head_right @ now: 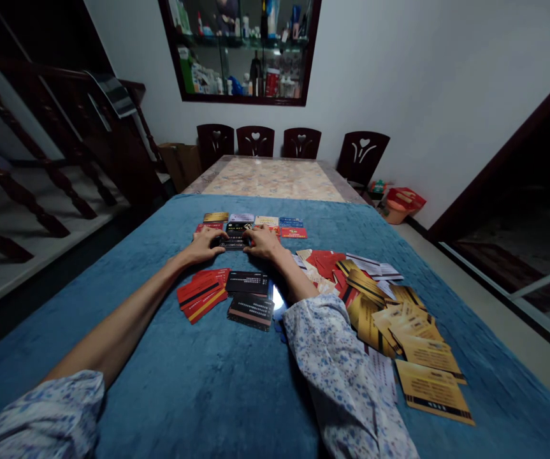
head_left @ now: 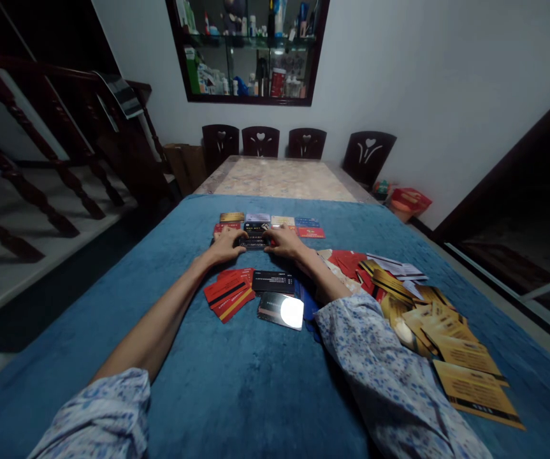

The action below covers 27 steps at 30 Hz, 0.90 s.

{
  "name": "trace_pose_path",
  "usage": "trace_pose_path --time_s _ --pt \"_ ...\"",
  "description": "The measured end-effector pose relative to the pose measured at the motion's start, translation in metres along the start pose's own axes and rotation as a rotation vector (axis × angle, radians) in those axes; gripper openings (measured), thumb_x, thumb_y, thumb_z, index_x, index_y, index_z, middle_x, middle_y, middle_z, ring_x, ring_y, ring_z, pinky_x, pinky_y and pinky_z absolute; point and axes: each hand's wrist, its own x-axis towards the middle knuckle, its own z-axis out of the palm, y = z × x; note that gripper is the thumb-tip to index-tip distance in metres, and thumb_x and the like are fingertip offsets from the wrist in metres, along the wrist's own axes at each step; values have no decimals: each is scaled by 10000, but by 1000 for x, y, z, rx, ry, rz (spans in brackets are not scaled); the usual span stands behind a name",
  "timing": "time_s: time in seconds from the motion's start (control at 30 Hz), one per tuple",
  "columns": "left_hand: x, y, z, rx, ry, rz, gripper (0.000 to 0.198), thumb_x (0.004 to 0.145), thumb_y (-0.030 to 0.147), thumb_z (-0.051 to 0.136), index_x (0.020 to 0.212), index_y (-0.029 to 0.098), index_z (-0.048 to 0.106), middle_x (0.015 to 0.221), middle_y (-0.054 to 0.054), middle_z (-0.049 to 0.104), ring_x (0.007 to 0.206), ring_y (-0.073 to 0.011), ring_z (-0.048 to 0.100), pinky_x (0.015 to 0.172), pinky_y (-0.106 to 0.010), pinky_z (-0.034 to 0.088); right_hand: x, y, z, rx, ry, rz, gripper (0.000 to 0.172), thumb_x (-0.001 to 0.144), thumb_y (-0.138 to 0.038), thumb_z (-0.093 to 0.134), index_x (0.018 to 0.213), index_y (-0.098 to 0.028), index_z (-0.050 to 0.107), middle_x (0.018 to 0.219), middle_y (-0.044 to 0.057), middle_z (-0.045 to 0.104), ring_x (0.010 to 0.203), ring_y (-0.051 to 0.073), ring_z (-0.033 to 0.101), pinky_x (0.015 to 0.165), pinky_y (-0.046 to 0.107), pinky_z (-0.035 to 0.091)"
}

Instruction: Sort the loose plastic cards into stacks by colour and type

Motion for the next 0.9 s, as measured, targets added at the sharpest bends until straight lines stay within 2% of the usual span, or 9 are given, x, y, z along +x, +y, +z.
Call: trace_pose_path --time_s 0.23,0.53,0.9 --pt "0 1 -1 7 -24 12 404 795 281 630 1198 270 658 1253 -94 659 1248 -361 476 1047 -577 365 -4 -5 -4 -1 -6 14 468 858 -413 661 1292 -241 648 1220 116 681 1212 356 470 925 448 404" --pt "-1 4 -2 23 -43 10 416 804 259 613 1219 261 635 1270 -97 653 1237 -352 468 1042 -566 361 -4 -7 -5 10 -9 15 469 835 -356 699 1287 -242 645 1201 107 691 1203 329 486 946 435 419" --pt "-2 7 -3 10 -38 -10 393 821 245 642 1213 267 661 1299 -91 654 1283 -358 468 1077 -576 339 -4 -8 -6 16 -19 41 471 843 -379 702 1300 -276 654 1185 92 705 1195 334 487 914 420 431"
